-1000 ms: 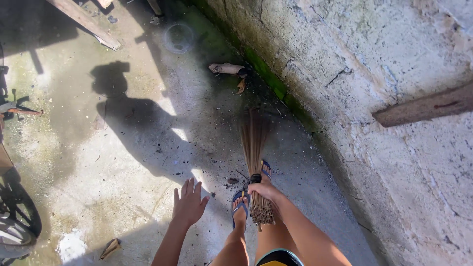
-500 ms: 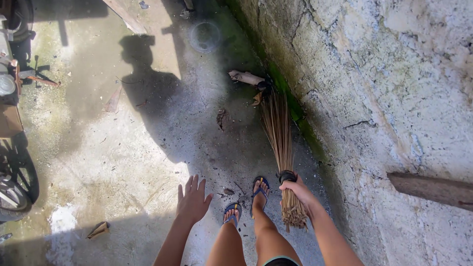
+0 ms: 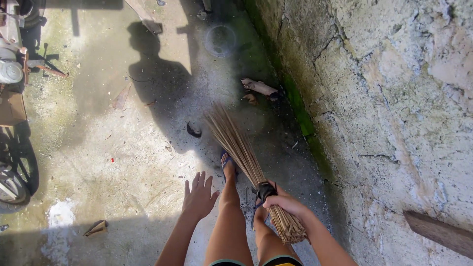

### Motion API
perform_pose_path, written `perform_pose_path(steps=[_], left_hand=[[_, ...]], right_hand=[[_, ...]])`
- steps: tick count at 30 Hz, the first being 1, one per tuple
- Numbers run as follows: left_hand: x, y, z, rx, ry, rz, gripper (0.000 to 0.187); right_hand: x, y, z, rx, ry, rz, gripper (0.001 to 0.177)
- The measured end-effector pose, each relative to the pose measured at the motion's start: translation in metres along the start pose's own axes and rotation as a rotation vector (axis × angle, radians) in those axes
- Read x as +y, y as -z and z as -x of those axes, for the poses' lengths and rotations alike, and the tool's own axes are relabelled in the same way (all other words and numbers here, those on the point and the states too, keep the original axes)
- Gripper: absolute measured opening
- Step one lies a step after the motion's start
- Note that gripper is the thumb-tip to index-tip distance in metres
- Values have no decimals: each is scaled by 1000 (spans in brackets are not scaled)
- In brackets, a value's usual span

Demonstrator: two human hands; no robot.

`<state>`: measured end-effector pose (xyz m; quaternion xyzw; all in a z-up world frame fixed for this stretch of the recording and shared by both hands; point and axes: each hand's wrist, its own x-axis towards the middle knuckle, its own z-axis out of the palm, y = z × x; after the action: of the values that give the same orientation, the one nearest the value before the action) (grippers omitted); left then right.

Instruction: The recorder is using a stick broom to sweep debris and dirt on an outdoor concrete area.

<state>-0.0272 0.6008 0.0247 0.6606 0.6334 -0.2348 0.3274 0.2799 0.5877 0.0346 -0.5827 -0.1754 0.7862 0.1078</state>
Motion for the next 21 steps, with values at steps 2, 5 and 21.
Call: perform_pose_path(steps=[2, 5, 21], left_hand=[[-10, 15, -21, 1, -10, -20, 69], [-20, 46, -61, 2, -20, -42, 69], [-75, 186, -120, 119, -171, -70, 102]], right_hand=[[-5, 8, 5, 68, -34, -62, 101], [-38, 15, -16, 224, -62, -130, 96], [-212, -125, -85, -113, 1, 461, 112]])
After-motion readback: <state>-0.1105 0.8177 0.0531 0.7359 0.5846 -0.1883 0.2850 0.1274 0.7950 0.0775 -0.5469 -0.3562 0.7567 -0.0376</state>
